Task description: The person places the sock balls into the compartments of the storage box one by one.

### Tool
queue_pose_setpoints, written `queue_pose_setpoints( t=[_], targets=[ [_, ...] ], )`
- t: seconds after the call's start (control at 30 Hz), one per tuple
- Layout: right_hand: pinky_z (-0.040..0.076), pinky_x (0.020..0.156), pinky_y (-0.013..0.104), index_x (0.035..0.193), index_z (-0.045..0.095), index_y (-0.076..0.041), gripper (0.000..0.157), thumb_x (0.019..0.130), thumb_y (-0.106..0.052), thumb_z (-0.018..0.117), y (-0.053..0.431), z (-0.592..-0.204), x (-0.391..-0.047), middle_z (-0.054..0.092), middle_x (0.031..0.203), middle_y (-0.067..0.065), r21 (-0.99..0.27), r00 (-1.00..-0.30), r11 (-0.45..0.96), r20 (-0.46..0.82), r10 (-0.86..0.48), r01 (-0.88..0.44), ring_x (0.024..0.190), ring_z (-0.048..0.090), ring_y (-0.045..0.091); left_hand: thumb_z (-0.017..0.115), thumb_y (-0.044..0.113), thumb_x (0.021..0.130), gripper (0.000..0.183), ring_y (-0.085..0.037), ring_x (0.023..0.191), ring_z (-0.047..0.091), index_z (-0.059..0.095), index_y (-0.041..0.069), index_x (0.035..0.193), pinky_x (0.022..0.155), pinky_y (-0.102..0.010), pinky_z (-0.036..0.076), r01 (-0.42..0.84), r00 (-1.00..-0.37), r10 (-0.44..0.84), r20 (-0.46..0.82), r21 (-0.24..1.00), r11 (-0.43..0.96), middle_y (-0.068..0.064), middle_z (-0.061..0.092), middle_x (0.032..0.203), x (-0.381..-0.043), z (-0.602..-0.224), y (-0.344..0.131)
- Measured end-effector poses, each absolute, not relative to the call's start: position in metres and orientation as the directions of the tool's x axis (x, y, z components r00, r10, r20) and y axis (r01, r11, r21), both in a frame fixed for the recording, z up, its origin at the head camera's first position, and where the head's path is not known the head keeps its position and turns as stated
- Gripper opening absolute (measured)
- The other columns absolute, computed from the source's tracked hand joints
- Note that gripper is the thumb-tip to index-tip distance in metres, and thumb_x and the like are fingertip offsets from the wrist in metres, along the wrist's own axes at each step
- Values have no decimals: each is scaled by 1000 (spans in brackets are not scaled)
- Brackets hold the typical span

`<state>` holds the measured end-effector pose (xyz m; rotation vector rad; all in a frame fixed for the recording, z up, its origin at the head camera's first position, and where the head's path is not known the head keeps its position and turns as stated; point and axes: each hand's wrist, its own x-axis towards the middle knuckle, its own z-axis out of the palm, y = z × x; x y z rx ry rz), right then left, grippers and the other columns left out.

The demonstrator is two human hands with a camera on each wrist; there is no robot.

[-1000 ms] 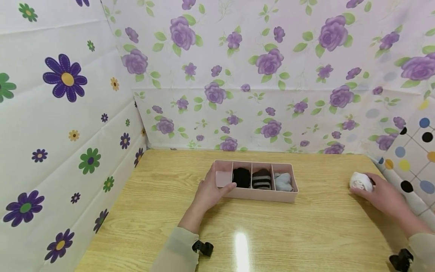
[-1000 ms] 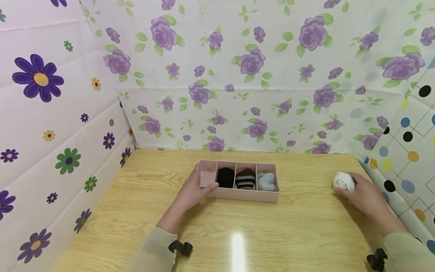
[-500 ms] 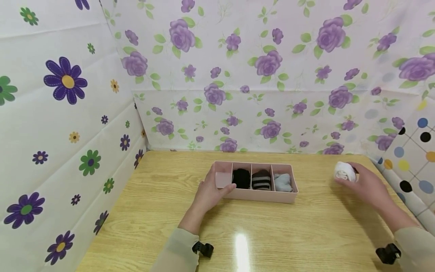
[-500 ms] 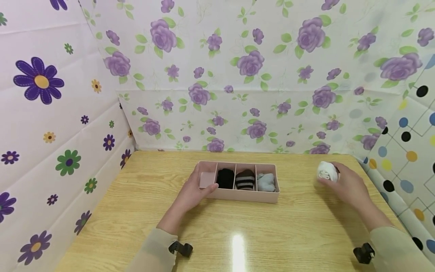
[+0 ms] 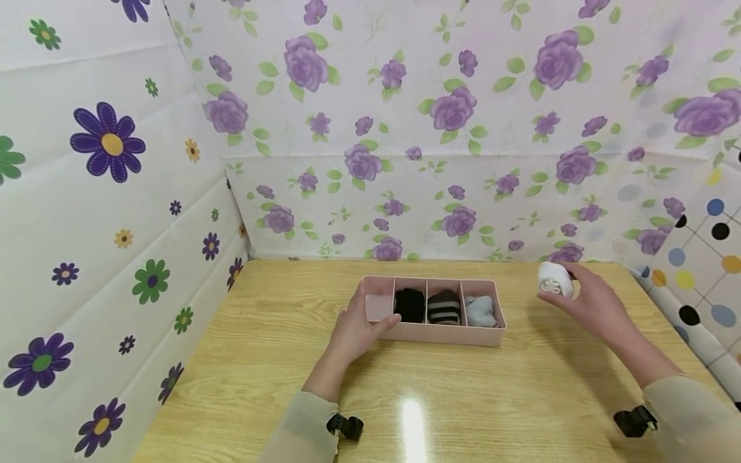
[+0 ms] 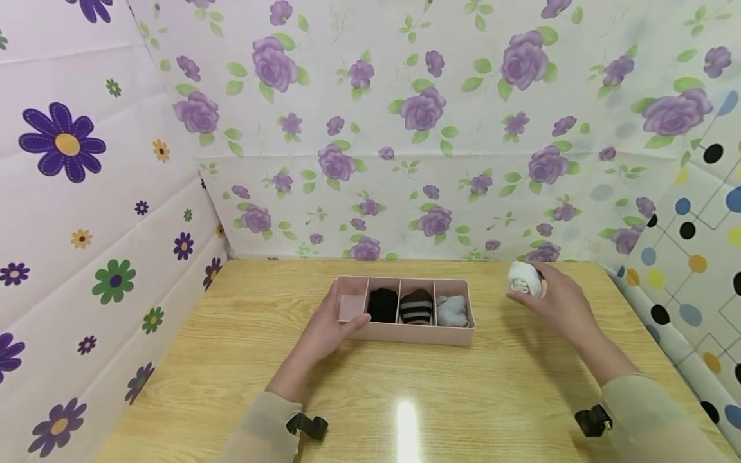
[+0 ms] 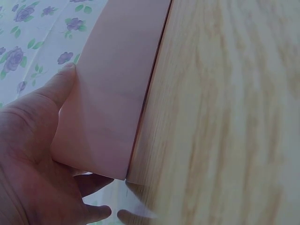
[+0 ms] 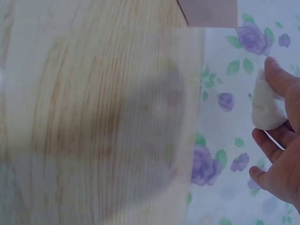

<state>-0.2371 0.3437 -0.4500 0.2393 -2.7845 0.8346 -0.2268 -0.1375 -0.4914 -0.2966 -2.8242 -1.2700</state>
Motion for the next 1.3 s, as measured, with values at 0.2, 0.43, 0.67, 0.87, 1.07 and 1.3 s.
queue_pose_setpoints(
  t=[0.2, 0.43, 0.67, 0.87, 1.07, 1.3],
  targets=[
    [53, 78, 63, 156, 49, 8, 84, 100, -43, 85, 329, -444, -236, 64, 132, 35, -544, -959, 807, 269, -94, -232, 110, 65, 52, 76, 63, 100, 117, -44, 157, 40, 11, 4, 177, 128, -75, 16, 193, -980, 159, 117, 741, 643, -22, 30, 178, -227, -492, -137],
    [53, 83, 65, 157, 50, 6, 83, 101, -45, 84, 312, -441, -234, 62, 138, 34, -561, -959, 791, 262, -110, -244, 116, 63, 51, 77, 62, 100, 117, -45, 156, 42, 12, 4, 177, 127, -76, 17, 196, -979, 165, 118, 751, 631, -22, 32, 177, -226, -493, -137],
    [52, 89, 68, 155, 54, 2, 77, 100, -41, 85, 295, -437, -238, 63, 140, 31, -580, -945, 761, 300, -132, -291, 121, 62, 51, 77, 62, 99, 116, -46, 155, 44, 12, 5, 177, 127, -76, 17, 191, -981, 158, 116, 749, 635, -21, 31, 177, -227, -493, -138],
    [52, 94, 71, 161, 49, 2, 82, 102, -44, 83, 280, -437, -244, 59, 148, 32, -603, -950, 744, 276, -143, -287, 128, 59, 53, 77, 62, 100, 117, -44, 157, 41, 10, 6, 178, 127, -77, 14, 188, -981, 164, 105, 737, 650, -21, 30, 178, -228, -493, -138],
    [50, 102, 73, 163, 47, 0, 84, 102, -44, 83, 262, -439, -249, 56, 154, 31, -623, -952, 725, 256, -166, -294, 136, 56, 53, 80, 57, 99, 118, -46, 159, 37, 8, 5, 177, 126, -79, 11, 192, -978, 185, 95, 750, 633, -23, 26, 179, -229, -493, -140],
    [48, 105, 73, 163, 47, 1, 82, 102, -42, 82, 240, -436, -254, 54, 157, 30, -640, -953, 708, 248, -176, -298, 139, 54, 52, 82, 53, 99, 119, -47, 159, 35, 6, 4, 177, 126, -80, 7, 194, -977, 193, 94, 769, 608, -24, 25, 179, -230, -494, -141]
  ],
)
